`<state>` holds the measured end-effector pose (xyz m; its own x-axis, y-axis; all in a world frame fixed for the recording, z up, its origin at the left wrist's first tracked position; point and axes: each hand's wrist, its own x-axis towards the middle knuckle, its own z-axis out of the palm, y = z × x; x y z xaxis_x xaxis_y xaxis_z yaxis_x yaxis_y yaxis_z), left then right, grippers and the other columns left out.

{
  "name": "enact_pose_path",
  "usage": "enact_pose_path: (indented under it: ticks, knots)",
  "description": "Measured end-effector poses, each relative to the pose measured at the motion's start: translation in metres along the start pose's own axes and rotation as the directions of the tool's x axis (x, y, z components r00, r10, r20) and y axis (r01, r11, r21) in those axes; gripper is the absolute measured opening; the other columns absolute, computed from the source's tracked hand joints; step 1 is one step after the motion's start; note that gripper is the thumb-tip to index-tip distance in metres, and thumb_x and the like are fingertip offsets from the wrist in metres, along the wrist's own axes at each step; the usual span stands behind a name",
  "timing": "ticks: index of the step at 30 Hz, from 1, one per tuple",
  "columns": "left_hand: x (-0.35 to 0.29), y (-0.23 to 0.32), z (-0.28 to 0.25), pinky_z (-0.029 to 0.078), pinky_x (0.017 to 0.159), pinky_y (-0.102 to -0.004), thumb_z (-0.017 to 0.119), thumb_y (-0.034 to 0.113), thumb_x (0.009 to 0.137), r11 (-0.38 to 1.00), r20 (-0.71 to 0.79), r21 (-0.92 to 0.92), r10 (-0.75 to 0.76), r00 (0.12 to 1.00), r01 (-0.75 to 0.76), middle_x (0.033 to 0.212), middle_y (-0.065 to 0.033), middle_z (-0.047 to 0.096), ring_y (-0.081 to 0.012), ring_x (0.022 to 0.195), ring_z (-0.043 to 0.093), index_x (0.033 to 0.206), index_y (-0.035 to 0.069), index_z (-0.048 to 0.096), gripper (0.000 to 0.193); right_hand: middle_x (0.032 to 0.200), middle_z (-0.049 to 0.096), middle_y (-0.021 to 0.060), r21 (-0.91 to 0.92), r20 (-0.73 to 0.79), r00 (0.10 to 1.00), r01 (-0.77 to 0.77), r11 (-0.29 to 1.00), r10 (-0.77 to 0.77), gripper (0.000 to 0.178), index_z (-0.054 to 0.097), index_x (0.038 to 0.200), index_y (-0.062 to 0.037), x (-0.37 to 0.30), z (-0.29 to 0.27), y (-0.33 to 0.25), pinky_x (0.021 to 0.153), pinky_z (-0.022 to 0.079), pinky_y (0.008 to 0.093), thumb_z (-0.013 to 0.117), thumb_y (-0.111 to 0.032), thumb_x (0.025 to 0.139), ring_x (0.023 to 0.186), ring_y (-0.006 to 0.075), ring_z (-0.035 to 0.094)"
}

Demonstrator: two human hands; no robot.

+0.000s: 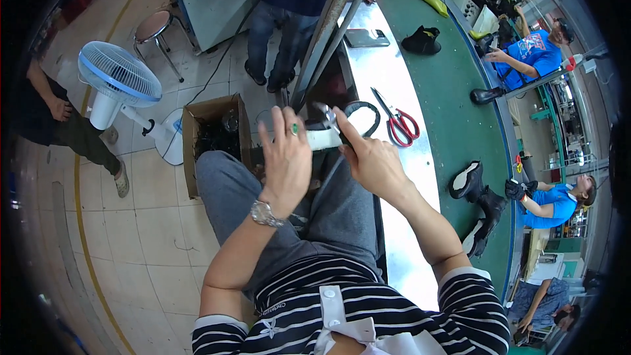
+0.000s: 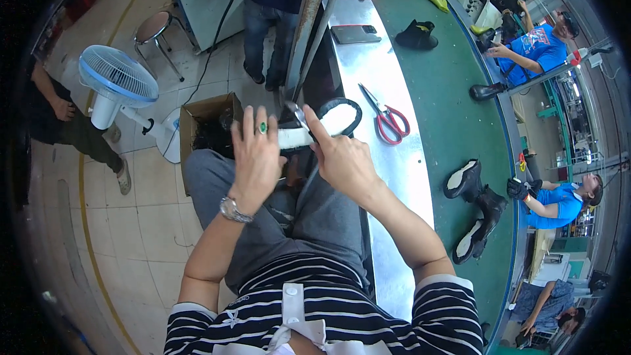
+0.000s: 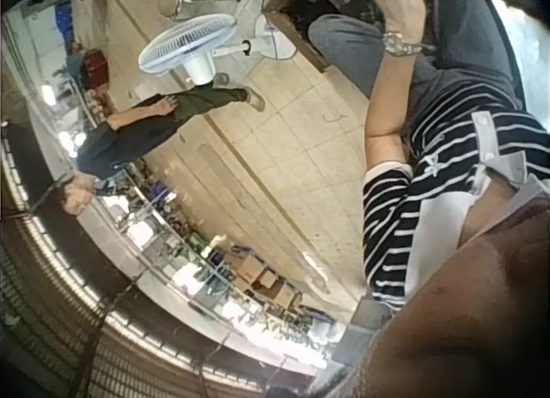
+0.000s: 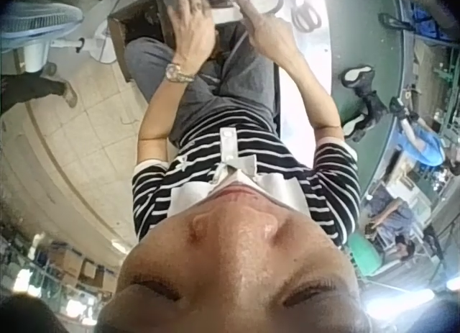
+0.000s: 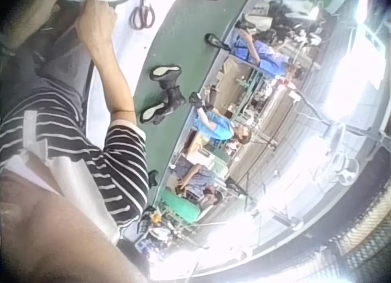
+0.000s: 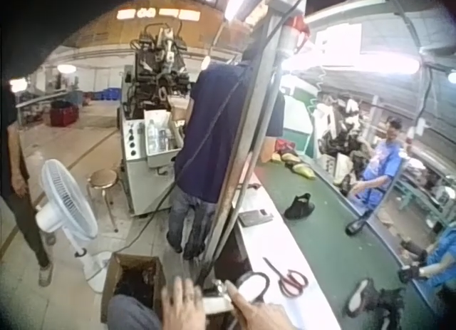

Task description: The recorder is performing lasting and trimming operations on a shoe upper, using pliers and scissors.

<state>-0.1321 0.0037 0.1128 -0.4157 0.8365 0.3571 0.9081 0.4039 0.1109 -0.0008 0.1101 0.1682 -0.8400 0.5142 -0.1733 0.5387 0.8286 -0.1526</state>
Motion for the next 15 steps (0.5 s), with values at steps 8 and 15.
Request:
enact_pose_path:
  ticks: [8,15]
  knots:
    - [-0.012,-0.016,0.014,0.033,0.111,-0.044,0.075,0.015,0.073,0.969,-0.01,-0.208,0.132,0.991,-0.131,0.123,-0.0238,0.055,-0.0355,0.117,0.051,0.125,-0.011,0.052,0.062,0.066,0.064,0.0207,0.067,0.013,1.0,0.017,0.998,-0.018,0.065,0.023,0.15,-0.0153,0.009,0.002,-0.009,0.055,0.05,0.0479,0.053,-0.016,0.093,0.058,0.0397,0.063]
    - [-0.012,-0.017,0.017,0.036,0.109,-0.0452,0.075,0.014,0.074,0.955,-0.05,-0.265,0.125,0.991,-0.134,0.125,-0.0262,0.055,-0.0375,0.119,0.052,0.123,-0.01,0.052,0.059,0.065,0.064,0.0199,0.093,-0.072,0.997,0.033,0.995,-0.026,0.066,0.022,0.15,-0.0119,0.015,0.021,-0.013,0.054,0.05,0.0481,0.053,-0.016,0.092,0.057,0.0386,0.063]
